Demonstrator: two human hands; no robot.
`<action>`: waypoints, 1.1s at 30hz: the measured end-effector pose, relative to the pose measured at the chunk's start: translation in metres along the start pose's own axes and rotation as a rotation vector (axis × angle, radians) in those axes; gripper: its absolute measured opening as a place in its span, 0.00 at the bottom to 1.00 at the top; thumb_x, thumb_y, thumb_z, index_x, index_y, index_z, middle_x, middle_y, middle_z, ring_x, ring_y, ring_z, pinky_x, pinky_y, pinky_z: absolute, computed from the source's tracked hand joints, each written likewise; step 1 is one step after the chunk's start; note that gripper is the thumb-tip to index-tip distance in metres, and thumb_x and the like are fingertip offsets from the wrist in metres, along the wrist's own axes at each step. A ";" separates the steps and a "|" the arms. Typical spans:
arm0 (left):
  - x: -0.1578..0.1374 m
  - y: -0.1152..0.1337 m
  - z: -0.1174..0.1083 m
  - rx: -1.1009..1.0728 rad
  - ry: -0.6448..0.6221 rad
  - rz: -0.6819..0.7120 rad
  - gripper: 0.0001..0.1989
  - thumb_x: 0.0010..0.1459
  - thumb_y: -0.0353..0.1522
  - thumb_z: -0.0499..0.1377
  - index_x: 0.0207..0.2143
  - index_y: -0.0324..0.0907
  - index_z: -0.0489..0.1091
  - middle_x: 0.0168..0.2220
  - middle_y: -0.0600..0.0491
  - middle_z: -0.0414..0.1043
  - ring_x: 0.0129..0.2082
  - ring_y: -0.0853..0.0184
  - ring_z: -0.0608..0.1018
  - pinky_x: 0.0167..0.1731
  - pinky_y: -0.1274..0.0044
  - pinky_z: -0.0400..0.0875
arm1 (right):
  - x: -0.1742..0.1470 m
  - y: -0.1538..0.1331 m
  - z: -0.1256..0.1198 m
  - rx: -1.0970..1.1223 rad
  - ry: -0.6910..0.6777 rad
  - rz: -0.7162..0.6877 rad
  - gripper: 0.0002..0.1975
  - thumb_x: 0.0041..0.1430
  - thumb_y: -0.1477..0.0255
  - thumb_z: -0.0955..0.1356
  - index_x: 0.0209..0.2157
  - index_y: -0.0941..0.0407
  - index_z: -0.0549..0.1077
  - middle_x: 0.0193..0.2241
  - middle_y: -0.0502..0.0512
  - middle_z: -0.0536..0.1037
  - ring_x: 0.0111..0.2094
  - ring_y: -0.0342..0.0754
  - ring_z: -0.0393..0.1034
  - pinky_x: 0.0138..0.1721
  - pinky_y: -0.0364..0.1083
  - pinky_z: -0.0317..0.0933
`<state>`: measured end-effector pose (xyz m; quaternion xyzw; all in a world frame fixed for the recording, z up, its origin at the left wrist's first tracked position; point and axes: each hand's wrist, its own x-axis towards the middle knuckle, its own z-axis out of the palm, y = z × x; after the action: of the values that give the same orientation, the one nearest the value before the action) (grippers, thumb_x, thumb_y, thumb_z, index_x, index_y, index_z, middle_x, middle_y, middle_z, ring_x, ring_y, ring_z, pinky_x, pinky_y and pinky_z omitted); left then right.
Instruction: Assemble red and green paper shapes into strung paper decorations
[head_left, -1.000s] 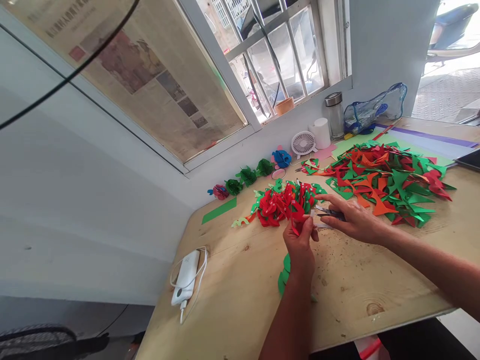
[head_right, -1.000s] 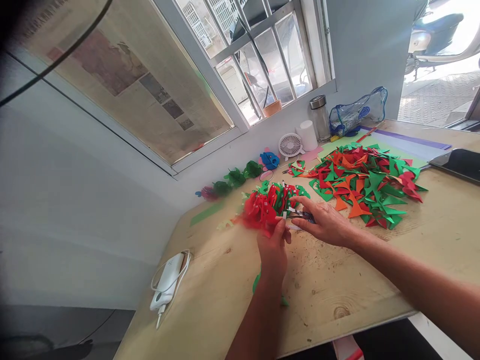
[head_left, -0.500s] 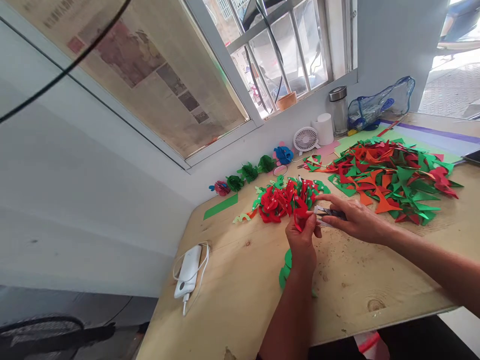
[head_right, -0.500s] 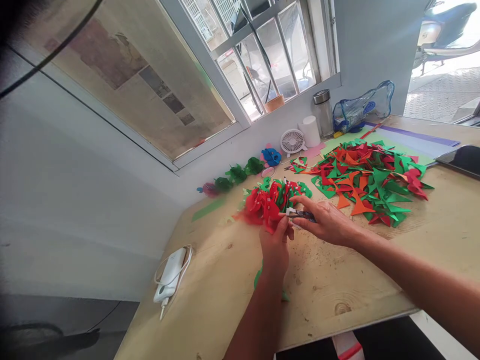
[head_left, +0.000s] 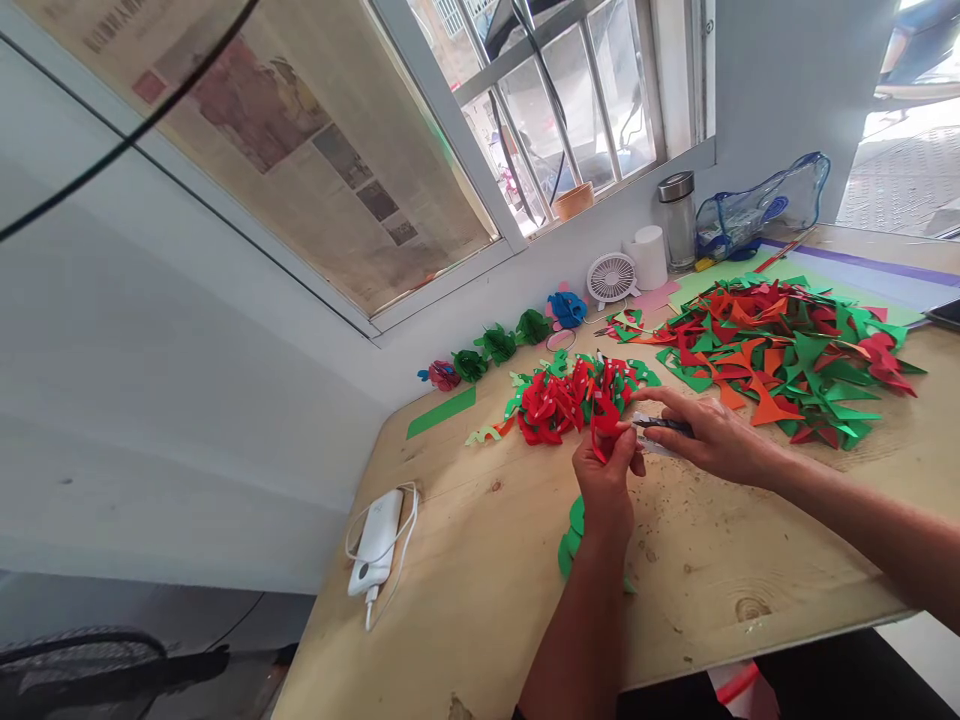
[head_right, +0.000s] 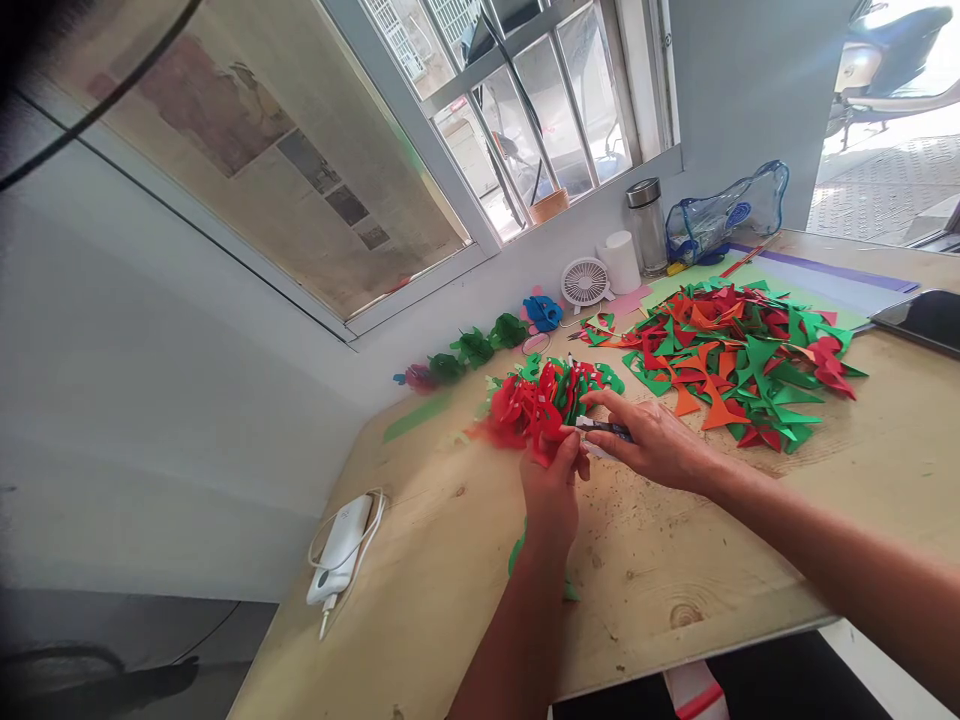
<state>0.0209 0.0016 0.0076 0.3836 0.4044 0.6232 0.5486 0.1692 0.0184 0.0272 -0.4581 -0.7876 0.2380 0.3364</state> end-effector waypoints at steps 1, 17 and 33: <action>0.000 0.000 0.000 -0.001 0.001 0.000 0.13 0.45 0.37 0.66 0.29 0.38 0.71 0.20 0.57 0.67 0.16 0.77 0.66 0.18 0.82 0.59 | 0.000 0.000 0.000 -0.003 0.001 -0.003 0.21 0.61 0.60 0.60 0.53 0.53 0.64 0.21 0.48 0.73 0.20 0.42 0.61 0.23 0.41 0.53; 0.000 0.001 0.001 -0.012 0.012 -0.001 0.13 0.44 0.38 0.66 0.29 0.38 0.72 0.20 0.57 0.67 0.16 0.77 0.66 0.17 0.82 0.59 | 0.000 0.000 0.000 -0.055 -0.008 0.046 0.20 0.61 0.61 0.60 0.53 0.52 0.65 0.26 0.50 0.76 0.23 0.43 0.65 0.25 0.42 0.55; -0.003 0.002 0.001 0.009 -0.005 0.022 0.08 0.49 0.36 0.63 0.29 0.40 0.71 0.20 0.57 0.66 0.17 0.77 0.65 0.19 0.82 0.59 | 0.003 0.000 -0.002 -0.130 0.088 0.055 0.19 0.61 0.59 0.60 0.49 0.52 0.67 0.24 0.51 0.75 0.23 0.46 0.66 0.24 0.43 0.54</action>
<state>0.0216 -0.0010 0.0103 0.3918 0.4015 0.6265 0.5410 0.1697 0.0207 0.0296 -0.5103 -0.7731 0.1753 0.3335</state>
